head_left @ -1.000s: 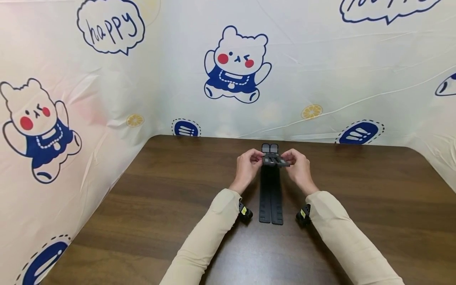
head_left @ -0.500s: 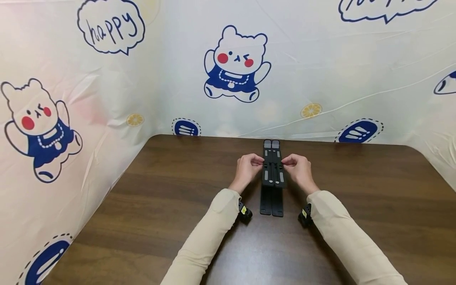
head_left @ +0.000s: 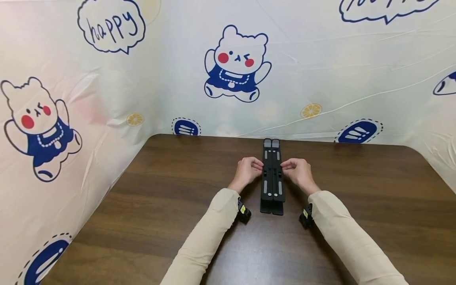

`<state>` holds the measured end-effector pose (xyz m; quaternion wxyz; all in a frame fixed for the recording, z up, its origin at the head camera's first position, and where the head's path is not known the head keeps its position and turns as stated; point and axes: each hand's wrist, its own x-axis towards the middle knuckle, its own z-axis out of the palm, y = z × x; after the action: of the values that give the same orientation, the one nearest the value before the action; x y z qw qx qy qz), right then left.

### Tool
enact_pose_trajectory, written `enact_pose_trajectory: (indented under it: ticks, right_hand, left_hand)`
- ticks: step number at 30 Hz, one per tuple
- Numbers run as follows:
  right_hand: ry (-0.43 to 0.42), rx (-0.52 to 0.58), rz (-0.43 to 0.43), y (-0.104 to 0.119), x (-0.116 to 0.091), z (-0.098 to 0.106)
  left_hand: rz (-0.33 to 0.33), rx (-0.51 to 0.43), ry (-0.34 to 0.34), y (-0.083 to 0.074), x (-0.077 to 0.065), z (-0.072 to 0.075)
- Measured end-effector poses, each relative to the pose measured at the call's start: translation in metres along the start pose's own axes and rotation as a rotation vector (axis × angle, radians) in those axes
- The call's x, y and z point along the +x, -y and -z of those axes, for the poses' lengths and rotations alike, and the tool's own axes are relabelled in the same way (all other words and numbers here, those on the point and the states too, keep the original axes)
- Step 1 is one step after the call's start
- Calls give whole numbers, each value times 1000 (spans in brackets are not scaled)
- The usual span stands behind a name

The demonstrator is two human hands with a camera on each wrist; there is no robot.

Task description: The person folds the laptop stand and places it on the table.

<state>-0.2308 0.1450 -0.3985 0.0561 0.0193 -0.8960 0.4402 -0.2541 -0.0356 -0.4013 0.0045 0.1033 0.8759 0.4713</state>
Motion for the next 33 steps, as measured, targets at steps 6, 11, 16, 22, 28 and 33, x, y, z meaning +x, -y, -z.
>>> enact_pose_trajectory:
  ticks: [6,11,16,22,28,33]
  right_hand:
    - [91,70,-93,-3,-1,0]
    - [154,146,-141,-5,0,0]
    - [201,178,-133,-6,1,3]
    - [238,183,-151,-7,2,3]
    - [267,161,-159,-8,1,5]
    - [277,108,-105,-8,-1,8]
  left_hand:
    - [35,0,30,5,-1,-1]
    - [36,24,41,6,-3,-1]
    - [30,55,54,6,-2,-1]
    - [47,45,86,9,-3,0]
    - [50,22,126,12,-3,2]
    - [17,59,175,12,-5,8]
